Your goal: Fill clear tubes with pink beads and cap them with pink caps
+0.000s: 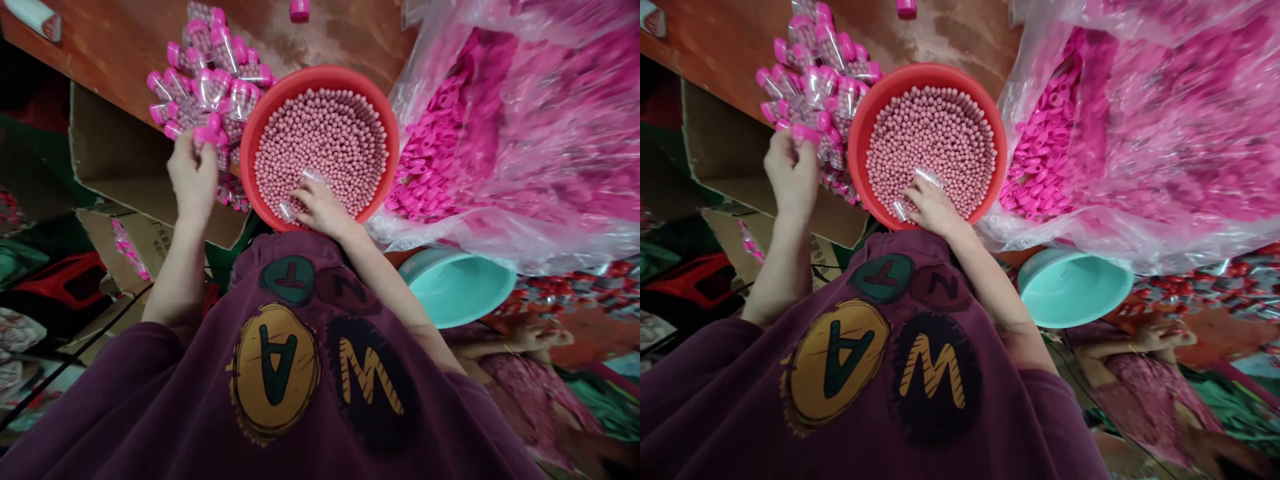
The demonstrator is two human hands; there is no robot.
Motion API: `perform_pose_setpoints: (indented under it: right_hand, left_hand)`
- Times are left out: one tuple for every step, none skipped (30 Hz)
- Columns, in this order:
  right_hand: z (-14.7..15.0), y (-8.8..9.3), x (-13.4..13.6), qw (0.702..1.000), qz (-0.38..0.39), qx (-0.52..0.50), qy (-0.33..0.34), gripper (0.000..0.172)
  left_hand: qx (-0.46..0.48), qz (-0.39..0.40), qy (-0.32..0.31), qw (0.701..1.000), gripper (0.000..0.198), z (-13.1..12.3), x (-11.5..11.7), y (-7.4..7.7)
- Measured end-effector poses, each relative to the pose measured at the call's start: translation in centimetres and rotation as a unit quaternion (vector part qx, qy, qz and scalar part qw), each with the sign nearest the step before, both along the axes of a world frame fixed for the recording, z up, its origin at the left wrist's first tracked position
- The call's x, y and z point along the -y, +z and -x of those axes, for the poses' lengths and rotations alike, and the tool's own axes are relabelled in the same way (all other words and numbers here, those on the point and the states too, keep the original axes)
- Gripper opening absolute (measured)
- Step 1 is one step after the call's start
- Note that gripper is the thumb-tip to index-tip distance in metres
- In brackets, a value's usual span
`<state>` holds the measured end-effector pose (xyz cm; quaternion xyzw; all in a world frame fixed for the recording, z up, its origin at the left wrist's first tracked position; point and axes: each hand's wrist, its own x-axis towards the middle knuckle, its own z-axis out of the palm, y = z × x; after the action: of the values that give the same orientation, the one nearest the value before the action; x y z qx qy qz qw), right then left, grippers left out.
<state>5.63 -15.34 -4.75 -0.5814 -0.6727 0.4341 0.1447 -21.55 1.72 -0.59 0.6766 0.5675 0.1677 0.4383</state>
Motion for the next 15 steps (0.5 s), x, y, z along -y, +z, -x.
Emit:
perform_pose_setpoints:
  right_hand:
    - [0.6,-0.1,0.0,0.999,0.009,-0.002,0.037,0.058]
    - [1.1,-0.2,0.0,0.998,0.015,-0.008,0.061,0.059]
    - [1.5,-0.5,-0.1,0.997,0.020,-0.020,0.068,0.061]
    - [1.8,-0.8,-0.2,0.997,0.026,-0.039,0.057,0.062]
    - [1.9,-1.2,-0.2,0.997,0.033,-0.064,0.027,0.063]
    - [1.8,-1.6,-0.2,0.995,0.042,-0.093,-0.018,0.066]
    - [1.6,-2.0,-0.1,0.988,0.053,-0.126,-0.071,0.071]
    - [1.3,-2.2,0.0,0.976,0.065,-0.165,-0.125,0.075]
    - [0.9,-2.2,0.3,0.958,0.078,-0.211,-0.178,0.078]
    - [0.5,-2.1,0.5,0.934,0.092,-0.263,-0.226,0.079]
    - [0.1,-1.8,0.8,0.904,0.107,-0.317,-0.266,0.076]
    - [-0.4,-1.3,1.1,0.871,0.123,-0.369,-0.300,0.071]
    - [-0.7,-0.8,1.3,0.836,0.141,-0.417,-0.328,0.064]
    - [-1.1,-0.3,1.4,0.802,0.157,-0.459,-0.349,0.056]
    - [-1.3,0.2,1.5,0.772,0.170,-0.493,-0.363,0.049]
  left_hand:
    - [-0.080,-0.054,0.047,0.994,0.032,1.7,-0.1,0.4]
    - [-0.148,-0.101,0.073,0.981,0.029,2.7,0.1,0.8]
    - [-0.199,-0.152,0.099,0.963,0.029,3.1,0.6,1.1]
    - [-0.226,-0.187,0.094,0.951,0.031,2.9,1.3,1.2]
    - [-0.225,-0.205,0.064,0.950,0.032,2.1,2.2,1.2]
    - [-0.202,-0.207,0.010,0.957,0.030,0.9,3.2,1.0]
    - [-0.163,-0.189,-0.062,0.966,0.028,-0.7,4.2,0.6]
    - [-0.116,-0.156,-0.147,0.970,0.029,-2.4,5.2,0.2]
    - [-0.071,-0.128,-0.222,0.964,0.033,-4.1,6.1,-0.4]
    - [-0.030,-0.107,-0.276,0.955,0.038,-5.8,6.9,-0.9]
    - [0.007,-0.090,-0.311,0.946,0.043,-7.3,7.6,-1.5]
    - [0.035,-0.078,-0.327,0.941,0.046,-8.6,8.1,-2.1]
    - [0.056,-0.069,-0.330,0.940,0.047,-9.8,8.6,-2.6]
    - [0.068,-0.061,-0.324,0.942,0.045,-10.9,8.9,-3.0]
    - [0.073,-0.056,-0.315,0.945,0.044,-11.9,9.1,-3.4]
